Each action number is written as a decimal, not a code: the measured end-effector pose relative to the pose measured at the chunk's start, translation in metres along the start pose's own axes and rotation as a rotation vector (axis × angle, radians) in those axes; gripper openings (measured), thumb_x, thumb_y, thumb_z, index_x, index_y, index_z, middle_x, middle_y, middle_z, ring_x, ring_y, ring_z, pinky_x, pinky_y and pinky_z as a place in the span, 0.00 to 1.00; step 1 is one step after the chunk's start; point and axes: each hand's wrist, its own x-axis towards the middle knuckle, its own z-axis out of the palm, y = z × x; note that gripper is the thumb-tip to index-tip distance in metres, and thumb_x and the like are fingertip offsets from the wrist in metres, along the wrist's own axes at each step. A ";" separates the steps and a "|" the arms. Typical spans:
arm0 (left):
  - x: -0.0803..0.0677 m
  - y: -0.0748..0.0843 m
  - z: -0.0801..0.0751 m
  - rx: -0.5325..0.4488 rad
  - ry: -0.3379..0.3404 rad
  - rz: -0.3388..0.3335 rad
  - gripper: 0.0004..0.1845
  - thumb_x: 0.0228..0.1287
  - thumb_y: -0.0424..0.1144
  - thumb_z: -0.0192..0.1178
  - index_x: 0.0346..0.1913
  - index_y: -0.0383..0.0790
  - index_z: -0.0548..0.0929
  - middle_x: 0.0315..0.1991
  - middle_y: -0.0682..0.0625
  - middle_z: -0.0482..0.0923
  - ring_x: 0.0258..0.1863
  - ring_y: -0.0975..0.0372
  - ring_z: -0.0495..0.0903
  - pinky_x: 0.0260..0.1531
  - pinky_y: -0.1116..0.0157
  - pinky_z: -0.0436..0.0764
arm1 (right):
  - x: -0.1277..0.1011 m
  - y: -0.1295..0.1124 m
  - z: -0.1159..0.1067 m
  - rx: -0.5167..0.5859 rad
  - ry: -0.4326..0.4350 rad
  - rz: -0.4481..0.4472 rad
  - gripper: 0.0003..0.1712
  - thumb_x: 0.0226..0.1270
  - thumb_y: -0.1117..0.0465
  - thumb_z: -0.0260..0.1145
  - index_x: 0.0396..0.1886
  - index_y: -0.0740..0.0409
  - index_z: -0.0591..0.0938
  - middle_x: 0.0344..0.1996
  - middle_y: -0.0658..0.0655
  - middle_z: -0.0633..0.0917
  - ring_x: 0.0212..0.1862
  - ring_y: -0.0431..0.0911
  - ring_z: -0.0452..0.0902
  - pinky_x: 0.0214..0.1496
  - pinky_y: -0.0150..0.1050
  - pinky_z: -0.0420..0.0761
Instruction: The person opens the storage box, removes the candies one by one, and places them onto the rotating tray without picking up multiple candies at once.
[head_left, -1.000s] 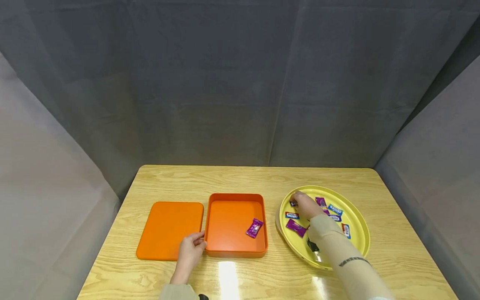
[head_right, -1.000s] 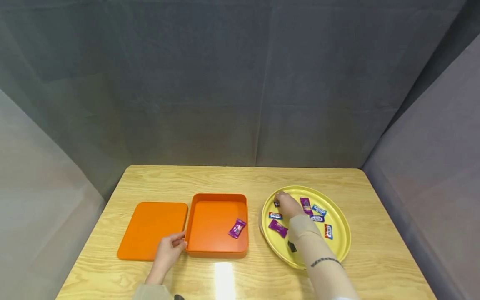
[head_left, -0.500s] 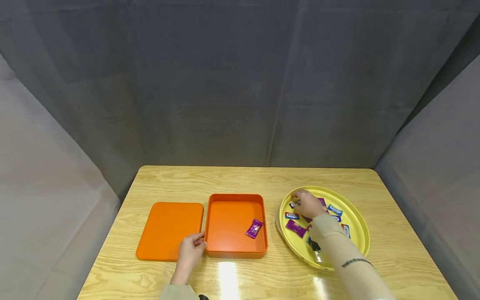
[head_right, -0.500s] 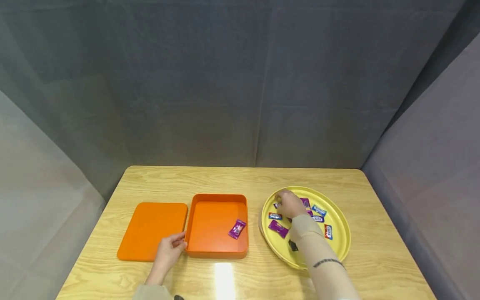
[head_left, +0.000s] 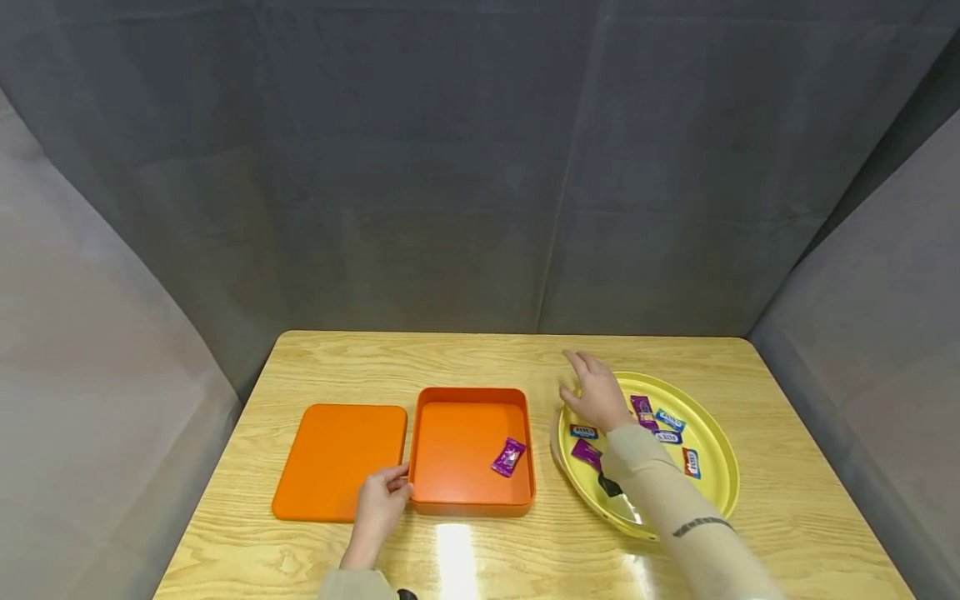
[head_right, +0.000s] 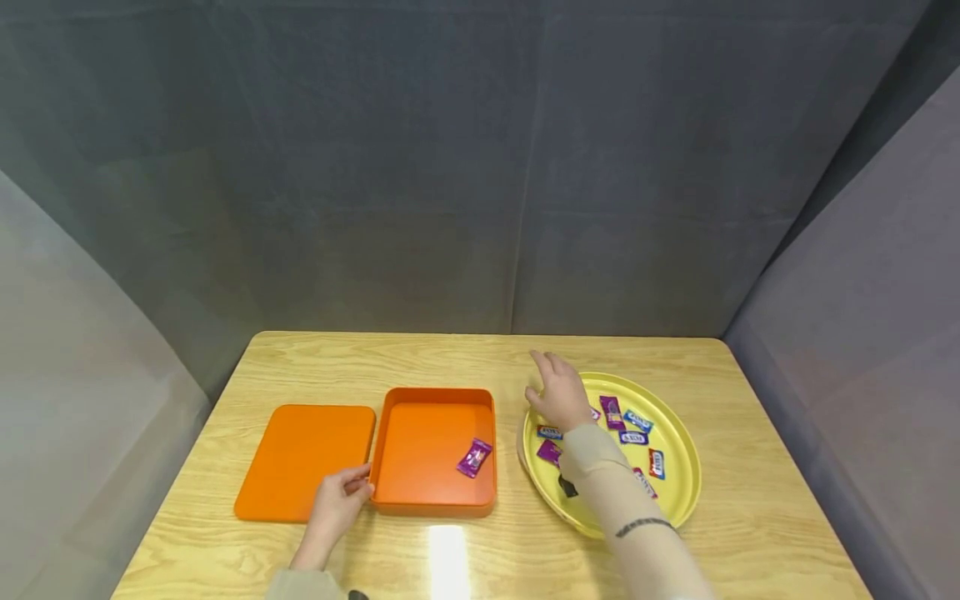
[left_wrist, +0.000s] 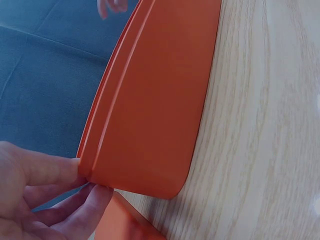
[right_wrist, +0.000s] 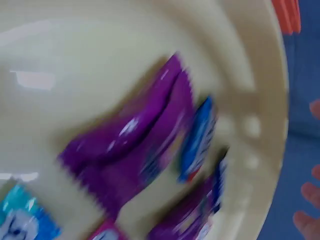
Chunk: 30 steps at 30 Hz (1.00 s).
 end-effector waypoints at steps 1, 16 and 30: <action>0.000 0.000 0.000 0.001 0.000 0.000 0.19 0.58 0.26 0.57 0.54 0.27 0.76 0.41 0.36 0.79 0.40 0.51 0.78 0.32 0.61 0.80 | 0.002 -0.004 0.000 0.003 -0.008 -0.017 0.37 0.59 0.54 0.63 0.67 0.57 0.62 0.60 0.69 0.67 0.60 0.64 0.62 0.61 0.59 0.60; 0.001 0.001 0.001 -0.008 -0.007 -0.001 0.18 0.58 0.27 0.57 0.53 0.27 0.76 0.40 0.37 0.79 0.39 0.52 0.78 0.31 0.62 0.79 | 0.015 -0.068 0.009 -0.017 -0.114 -0.188 0.39 0.61 0.45 0.61 0.70 0.46 0.59 0.66 0.63 0.62 0.65 0.61 0.58 0.65 0.57 0.56; 0.000 0.001 0.001 -0.018 -0.015 -0.011 0.19 0.59 0.27 0.57 0.54 0.27 0.76 0.40 0.38 0.78 0.39 0.52 0.78 0.30 0.63 0.79 | 0.002 -0.108 0.015 -0.049 -0.326 -0.339 0.40 0.61 0.48 0.62 0.70 0.43 0.57 0.66 0.62 0.60 0.64 0.59 0.60 0.64 0.53 0.61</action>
